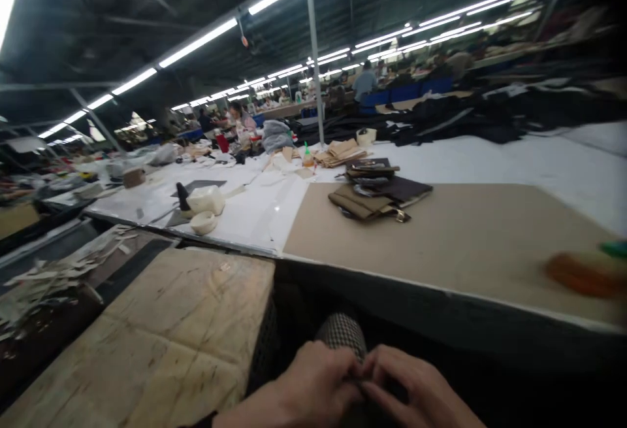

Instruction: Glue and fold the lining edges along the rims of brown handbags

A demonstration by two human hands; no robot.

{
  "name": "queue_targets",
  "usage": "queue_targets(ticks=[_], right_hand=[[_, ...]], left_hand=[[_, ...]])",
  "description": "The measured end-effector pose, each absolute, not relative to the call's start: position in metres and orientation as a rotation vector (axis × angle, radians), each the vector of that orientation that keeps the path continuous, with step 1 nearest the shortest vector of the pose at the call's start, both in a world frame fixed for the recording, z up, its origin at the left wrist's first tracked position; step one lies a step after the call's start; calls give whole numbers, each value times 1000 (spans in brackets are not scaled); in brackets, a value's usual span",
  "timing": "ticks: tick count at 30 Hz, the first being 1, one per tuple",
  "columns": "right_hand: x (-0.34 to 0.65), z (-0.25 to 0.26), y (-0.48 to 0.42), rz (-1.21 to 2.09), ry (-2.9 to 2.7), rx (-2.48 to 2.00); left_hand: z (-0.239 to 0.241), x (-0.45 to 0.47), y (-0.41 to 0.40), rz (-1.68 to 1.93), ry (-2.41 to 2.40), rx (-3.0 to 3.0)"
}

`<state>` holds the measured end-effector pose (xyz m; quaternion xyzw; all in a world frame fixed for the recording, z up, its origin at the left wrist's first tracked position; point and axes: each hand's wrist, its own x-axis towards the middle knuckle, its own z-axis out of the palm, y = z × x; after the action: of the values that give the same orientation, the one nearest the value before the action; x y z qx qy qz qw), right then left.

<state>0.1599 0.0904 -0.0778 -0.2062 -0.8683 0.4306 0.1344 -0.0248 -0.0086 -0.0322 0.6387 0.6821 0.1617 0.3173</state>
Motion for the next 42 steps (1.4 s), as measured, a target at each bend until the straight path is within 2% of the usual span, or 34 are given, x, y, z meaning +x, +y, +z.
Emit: queue_targets(ticks=[5,19,26,37,42], right_hand=[[177,-54,95,1218,-2534,-577],[181,-64,99,1433,-2207,-764],[173,-66,97,1366,-2257,-932],[166,-67,94,1508,-2058,-920],[196,-54,89,1618,-2007,-985]], left_hand=[[-27,-20,-13,538,1724,1699],[-25,-24,-4,534,1650,1560],[-25,-25,-2,483,1611,1578],[-31,-19,25,281,1552,1768],[-42,-22,28,189,1585,1963]])
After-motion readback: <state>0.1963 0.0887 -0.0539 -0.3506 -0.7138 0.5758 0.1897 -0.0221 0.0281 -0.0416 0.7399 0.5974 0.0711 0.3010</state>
